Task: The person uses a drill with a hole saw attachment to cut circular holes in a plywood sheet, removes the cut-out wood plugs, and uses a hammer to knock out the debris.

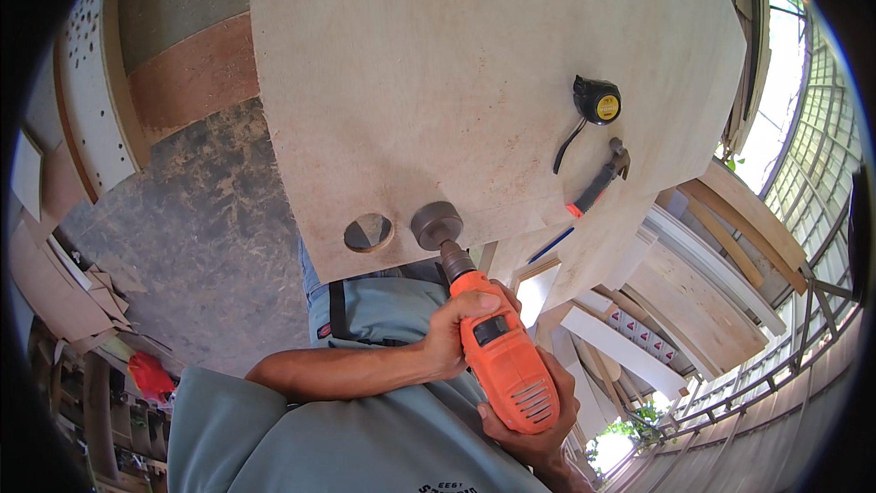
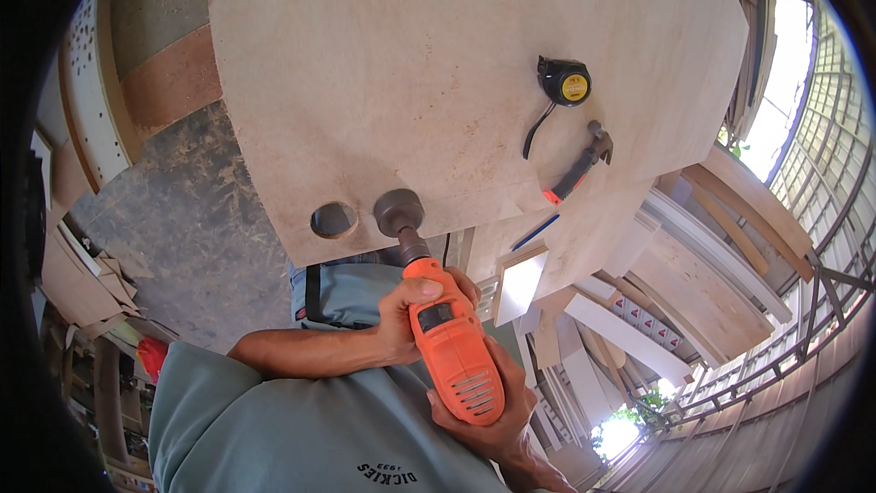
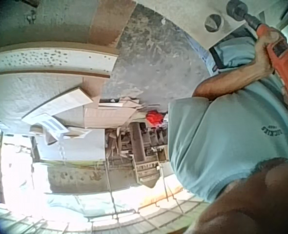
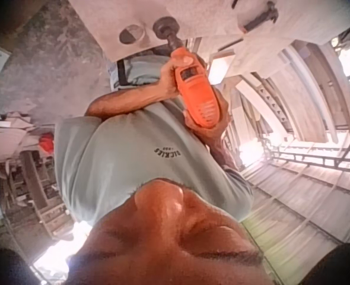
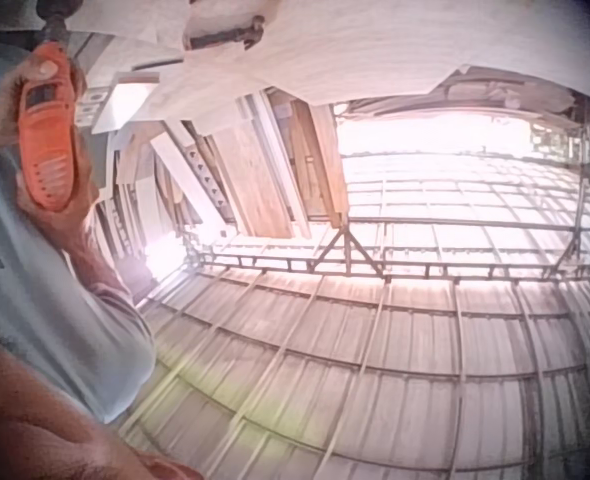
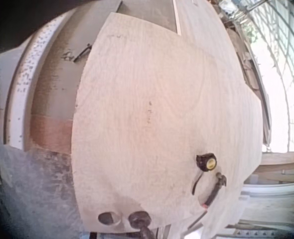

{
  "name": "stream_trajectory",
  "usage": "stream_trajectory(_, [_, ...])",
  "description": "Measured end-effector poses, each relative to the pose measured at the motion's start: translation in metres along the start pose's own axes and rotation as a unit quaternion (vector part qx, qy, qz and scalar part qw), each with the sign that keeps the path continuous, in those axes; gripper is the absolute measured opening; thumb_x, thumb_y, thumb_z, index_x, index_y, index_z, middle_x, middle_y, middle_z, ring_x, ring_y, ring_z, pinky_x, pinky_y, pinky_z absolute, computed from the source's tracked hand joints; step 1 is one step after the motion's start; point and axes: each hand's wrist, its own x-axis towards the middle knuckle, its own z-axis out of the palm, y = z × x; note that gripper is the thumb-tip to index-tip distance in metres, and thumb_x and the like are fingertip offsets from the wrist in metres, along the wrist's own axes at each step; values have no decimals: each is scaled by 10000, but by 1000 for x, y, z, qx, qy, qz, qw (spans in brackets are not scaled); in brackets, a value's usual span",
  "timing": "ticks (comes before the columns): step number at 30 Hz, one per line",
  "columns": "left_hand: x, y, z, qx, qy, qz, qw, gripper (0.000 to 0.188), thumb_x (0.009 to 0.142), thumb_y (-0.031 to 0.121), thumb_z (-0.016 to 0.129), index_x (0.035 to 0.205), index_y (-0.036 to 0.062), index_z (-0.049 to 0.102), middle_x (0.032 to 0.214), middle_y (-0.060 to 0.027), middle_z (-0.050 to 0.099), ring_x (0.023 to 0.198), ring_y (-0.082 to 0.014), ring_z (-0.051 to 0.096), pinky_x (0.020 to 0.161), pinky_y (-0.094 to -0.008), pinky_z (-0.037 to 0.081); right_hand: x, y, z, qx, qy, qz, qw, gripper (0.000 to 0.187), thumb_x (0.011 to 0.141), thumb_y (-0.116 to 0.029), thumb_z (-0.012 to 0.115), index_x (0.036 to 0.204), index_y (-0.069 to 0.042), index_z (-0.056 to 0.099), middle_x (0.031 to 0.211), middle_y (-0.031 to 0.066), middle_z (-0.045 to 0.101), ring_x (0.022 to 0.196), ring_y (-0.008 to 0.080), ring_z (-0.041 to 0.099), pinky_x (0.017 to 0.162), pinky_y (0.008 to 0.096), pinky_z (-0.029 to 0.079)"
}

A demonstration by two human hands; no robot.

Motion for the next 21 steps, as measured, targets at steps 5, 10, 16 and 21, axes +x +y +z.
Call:
stream_trajectory(5, [0, 2, 1, 6, -6, 2, 1000, 474, 732, 411, 636, 919, -25, 632, 903, -128, 619, 766, -238, 668, 716, -355, 542, -1, 1, 0, -5, 3, -1, 1000, 915, 613, -156, 889, 1353, 53, 394, 1140, 185, 639, 990, 231, 684, 863, 341, 549])
stream_trajectory(10, [2, 1, -1, 14, -19, 10, 1000, 458, 734, 411, 636, 906, -14, 631, 902, -128, 613, 753, -228, 649, 710, -350, 531, -4, 4, 2, -1, 15, 2, 1000, 909, 613, -157, 890, 1350, 50, 398, 1138, 183, 637, 990, 228, 682, 864, 342, 548])
stream_trajectory(16, [3, -1, -3, 19, -27, 15, 999, 450, 738, 409, 634, 916, -4, 627, 897, -122, 600, 764, -225, 640, 716, -351, 526, -5, 4, 1, -17, 13, -1, 1000, 908, 613, -172, 890, 1346, 47, 402, 1131, 178, 640, 973, 225, 686, 853, 341, 551])
stream_trajectory(21, [3, 0, -3, 12, -29, 9, 999, 446, 737, 404, 636, 924, -1, 624, 902, -122, 595, 771, -226, 636, 713, -351, 524, -4, 4, 1, -18, 10, 4, 1000, 910, 611, -181, 887, 1347, 46, 402, 1125, 176, 644, 965, 223, 688, 847, 341, 551])
